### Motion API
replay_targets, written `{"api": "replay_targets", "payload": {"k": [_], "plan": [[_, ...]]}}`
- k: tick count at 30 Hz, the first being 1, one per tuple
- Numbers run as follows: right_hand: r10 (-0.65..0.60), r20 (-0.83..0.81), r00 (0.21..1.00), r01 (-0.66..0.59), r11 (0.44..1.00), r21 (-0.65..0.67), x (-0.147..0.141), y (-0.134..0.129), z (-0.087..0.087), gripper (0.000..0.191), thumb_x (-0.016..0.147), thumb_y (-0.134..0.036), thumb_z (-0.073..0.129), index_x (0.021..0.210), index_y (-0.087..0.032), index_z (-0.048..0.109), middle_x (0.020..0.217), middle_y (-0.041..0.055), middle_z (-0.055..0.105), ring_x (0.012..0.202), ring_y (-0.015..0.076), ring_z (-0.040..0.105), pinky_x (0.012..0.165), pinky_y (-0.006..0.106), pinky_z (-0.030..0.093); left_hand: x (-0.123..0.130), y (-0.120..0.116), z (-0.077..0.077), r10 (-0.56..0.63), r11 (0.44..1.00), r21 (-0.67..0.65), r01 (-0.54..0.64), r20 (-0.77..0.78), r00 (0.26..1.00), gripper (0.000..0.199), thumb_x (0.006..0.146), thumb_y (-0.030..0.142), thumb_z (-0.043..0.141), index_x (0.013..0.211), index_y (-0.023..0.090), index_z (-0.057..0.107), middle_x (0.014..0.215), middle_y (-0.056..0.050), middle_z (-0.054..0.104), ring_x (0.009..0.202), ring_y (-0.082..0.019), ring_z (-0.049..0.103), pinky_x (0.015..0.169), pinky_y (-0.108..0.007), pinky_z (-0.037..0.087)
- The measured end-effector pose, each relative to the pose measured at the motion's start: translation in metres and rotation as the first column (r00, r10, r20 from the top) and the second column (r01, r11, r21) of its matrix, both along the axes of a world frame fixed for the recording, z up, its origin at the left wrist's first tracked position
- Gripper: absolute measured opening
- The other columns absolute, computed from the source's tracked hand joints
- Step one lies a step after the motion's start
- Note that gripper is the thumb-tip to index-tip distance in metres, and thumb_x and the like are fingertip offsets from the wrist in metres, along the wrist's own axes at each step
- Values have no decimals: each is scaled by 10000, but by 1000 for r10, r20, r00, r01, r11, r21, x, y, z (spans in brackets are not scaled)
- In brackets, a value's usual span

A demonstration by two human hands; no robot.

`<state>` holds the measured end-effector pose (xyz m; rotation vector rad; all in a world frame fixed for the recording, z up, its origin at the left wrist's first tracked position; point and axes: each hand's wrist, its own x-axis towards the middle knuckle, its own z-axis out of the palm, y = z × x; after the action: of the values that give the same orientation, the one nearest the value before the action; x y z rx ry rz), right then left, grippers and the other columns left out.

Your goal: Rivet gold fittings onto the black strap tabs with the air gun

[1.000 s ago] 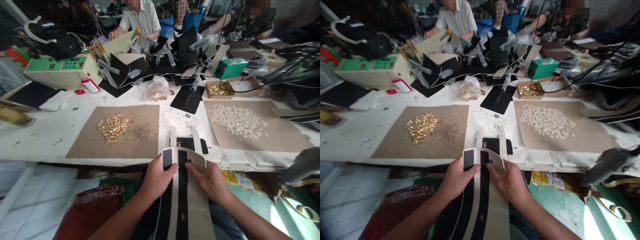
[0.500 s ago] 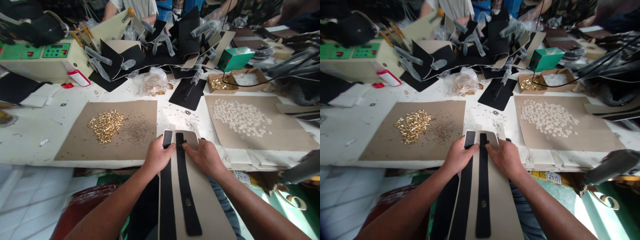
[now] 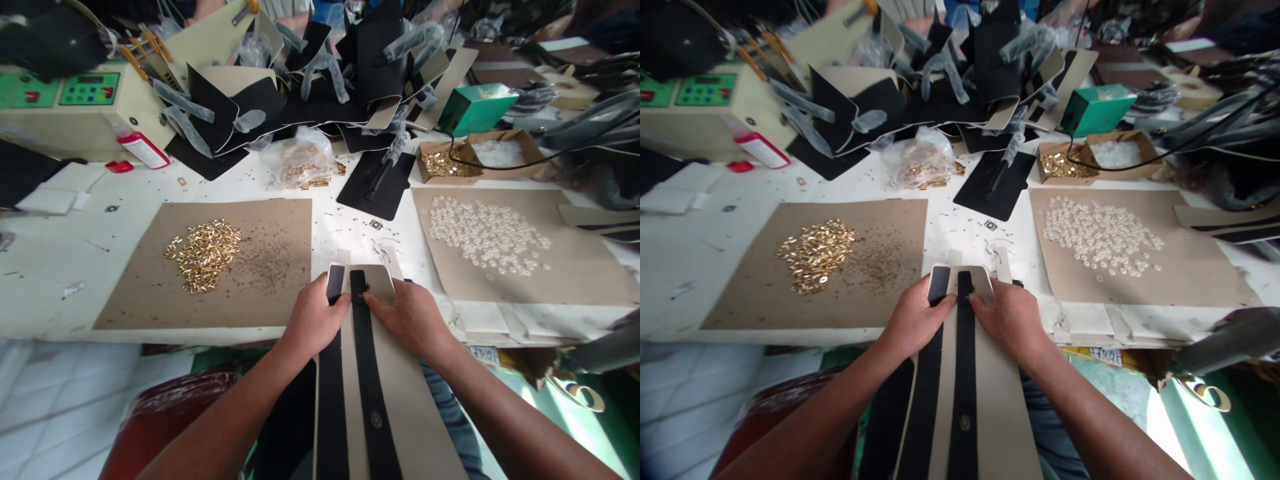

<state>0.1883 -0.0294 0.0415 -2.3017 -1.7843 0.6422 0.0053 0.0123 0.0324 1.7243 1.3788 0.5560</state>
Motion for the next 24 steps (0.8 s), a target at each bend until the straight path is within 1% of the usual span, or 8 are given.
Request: {"api": "replay_targets", "payload": {"k": [3,5,7,11,14,18,22,24], "plan": [[20,46,999,-20,1000,1,-1,0,-1,335,959,-495,599,961,-184,724,897,128,792,855,325,753,685,356,470,-2,-3,0,33,985,171,-10,-134,990,361,861,185,729,1211,184,638,1149,-116,743,1078,-312,717,911,-434,581],[25,65,998,-25,1000,1,-1,0,-2,342,958,-501,601,981,-185,727,889,127,789,852,326,752,681,354,468,-2,-5,3,68,929,370,16,-212,975,661,814,177,789,1417,166,517,1374,-174,641,1283,-354,616,1051,-500,535],[30,74,997,-30,999,11,-1,0,-4,342,955,-498,608,1013,-186,734,889,124,787,852,324,750,682,350,467,-1,-7,8,28,859,500,113,-266,964,783,792,182,826,1485,180,459,1509,-177,549,1412,-366,502,1166,-545,448],[34,62,998,-35,999,25,-1,1,-4,310,951,-452,623,1058,-186,740,941,125,790,893,313,746,714,334,470,5,-8,9,-167,845,454,283,-278,946,452,840,206,807,1262,211,646,1364,-105,675,1308,-323,589,1133,-519,483],[13,-19,1000,-13,1000,22,1,3,-1,281,931,-418,644,1045,-180,739,962,125,789,908,303,739,729,322,469,6,-6,-2,-173,887,401,229,-169,970,333,824,207,838,1130,213,706,1240,-84,728,1195,-295,655,1051,-483,539],[8,-316,949,29,993,112,10,3,3,231,900,-385,652,1016,-202,731,914,67,775,827,243,714,699,295,477,4,-5,-13,-138,907,391,154,-71,988,375,781,183,875,1119,227,717,1236,-81,734,1190,-296,654,1061,-496,519],[-67,-532,844,246,930,273,30,-14,0,459,894,-425,650,1286,-185,661,872,27,728,688,182,639,660,292,496,1,-4,-16,-151,898,409,160,-54,987,366,796,190,858,1127,239,712,1248,-74,732,1188,-289,652,1063,-496,509],[-117,-568,814,349,881,319,46,-31,-3,502,889,-433,658,1319,-175,649,863,24,713,672,171,622,662,292,506,0,-4,-18,-166,886,430,171,-50,985,351,812,197,840,1134,238,707,1251,-74,729,1189,-289,651,1063,-495,508]]}}
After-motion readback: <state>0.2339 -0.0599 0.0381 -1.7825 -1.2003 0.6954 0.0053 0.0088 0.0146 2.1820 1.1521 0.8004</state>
